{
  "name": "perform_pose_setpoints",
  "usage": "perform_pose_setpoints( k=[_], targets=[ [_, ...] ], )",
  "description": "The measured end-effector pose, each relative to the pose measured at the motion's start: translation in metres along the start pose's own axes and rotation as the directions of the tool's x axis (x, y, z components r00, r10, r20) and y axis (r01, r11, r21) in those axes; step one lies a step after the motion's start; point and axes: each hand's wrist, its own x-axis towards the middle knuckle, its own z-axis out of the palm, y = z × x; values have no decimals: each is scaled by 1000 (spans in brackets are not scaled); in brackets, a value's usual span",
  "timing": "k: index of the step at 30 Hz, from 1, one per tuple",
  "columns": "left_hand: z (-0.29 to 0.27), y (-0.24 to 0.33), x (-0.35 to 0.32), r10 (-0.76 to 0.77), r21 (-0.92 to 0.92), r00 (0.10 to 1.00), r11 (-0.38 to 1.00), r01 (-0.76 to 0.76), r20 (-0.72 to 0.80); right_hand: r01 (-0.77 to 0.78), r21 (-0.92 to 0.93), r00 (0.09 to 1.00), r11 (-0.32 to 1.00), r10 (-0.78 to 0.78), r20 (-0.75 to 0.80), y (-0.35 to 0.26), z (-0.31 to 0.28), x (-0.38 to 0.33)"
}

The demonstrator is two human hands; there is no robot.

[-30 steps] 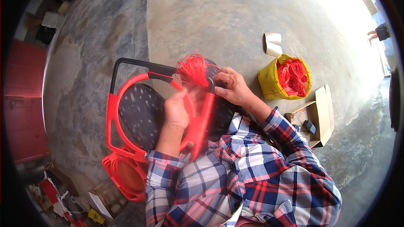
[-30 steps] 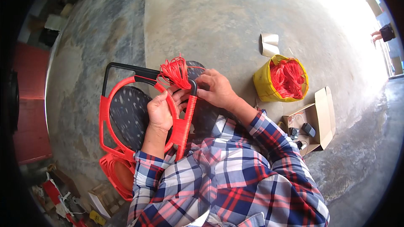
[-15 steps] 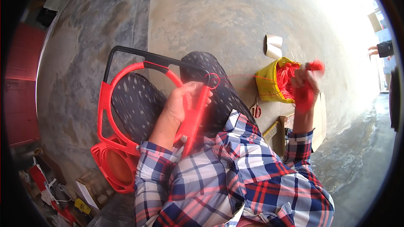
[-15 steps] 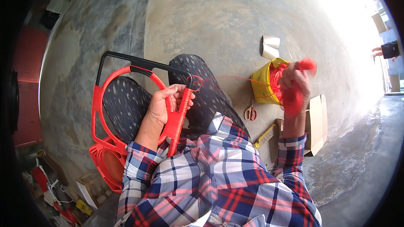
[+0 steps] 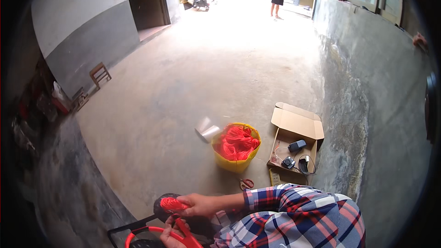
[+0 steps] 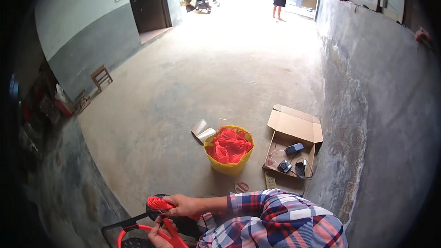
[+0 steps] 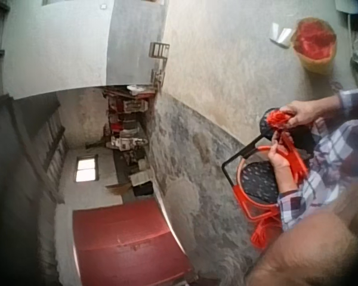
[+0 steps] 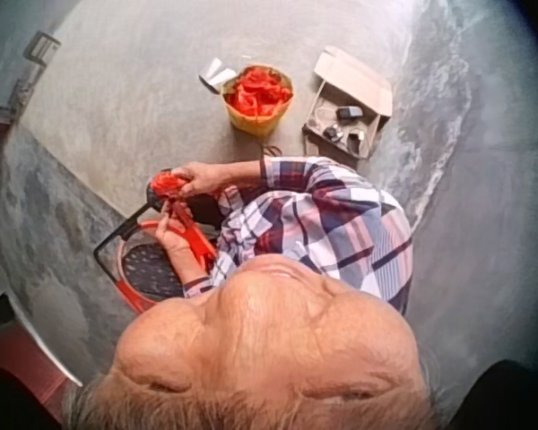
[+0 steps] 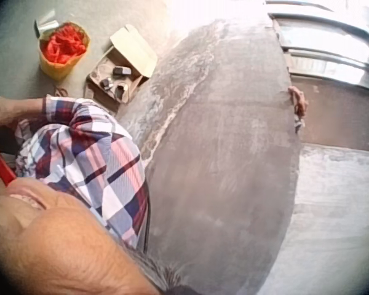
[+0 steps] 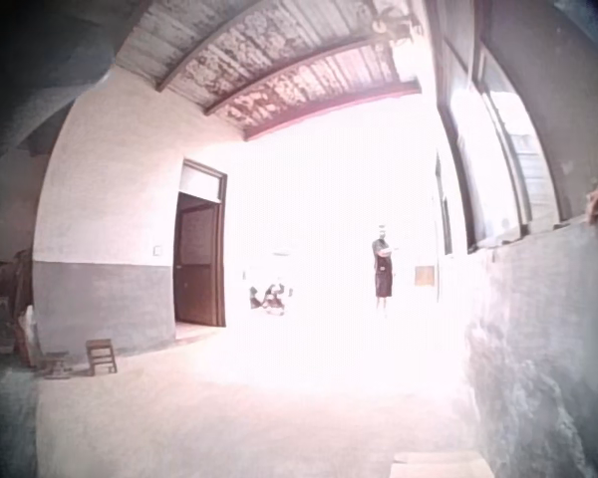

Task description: Wrapping red plastic string around a red plastic furniture frame.

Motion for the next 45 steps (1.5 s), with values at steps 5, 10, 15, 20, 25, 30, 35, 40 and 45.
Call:
perform_pose_setpoints(
  k=[5,10,15,20,25,30,35,40,45],
  targets=[
    [-10,11,18,-54,46,998,998,52,44,-71,354,995,933,42,90,0,-4,-4],
    [-8,14,19,-99,4,993,995,99,57,-110,492,993,863,119,12,-41,-31,-29],
    [-19,18,10,-39,72,995,997,33,88,-108,135,888,985,157,-432,-23,-89,-26],
    [-30,19,2,25,91,998,995,-31,60,126,-370,928,921,22,372,-10,-59,-22],
    [30,18,12,8,78,996,997,-14,85,-241,324,928,915,315,-198,49,-160,-34],
    [10,15,-1,31,39,998,999,-33,54,197,725,705,660,419,-573,41,-166,-23],
    [23,12,-5,73,10,997,997,-73,-23,-321,106,906,941,272,324,1,-66,-22],
    [47,10,-11,116,33,987,992,-121,108,-101,-454,948,885,224,226,-15,-18,7],
    [45,5,-7,109,25,992,994,-108,-55,-14,-341,994,940,50,98,-2,-15,33]
  ],
)
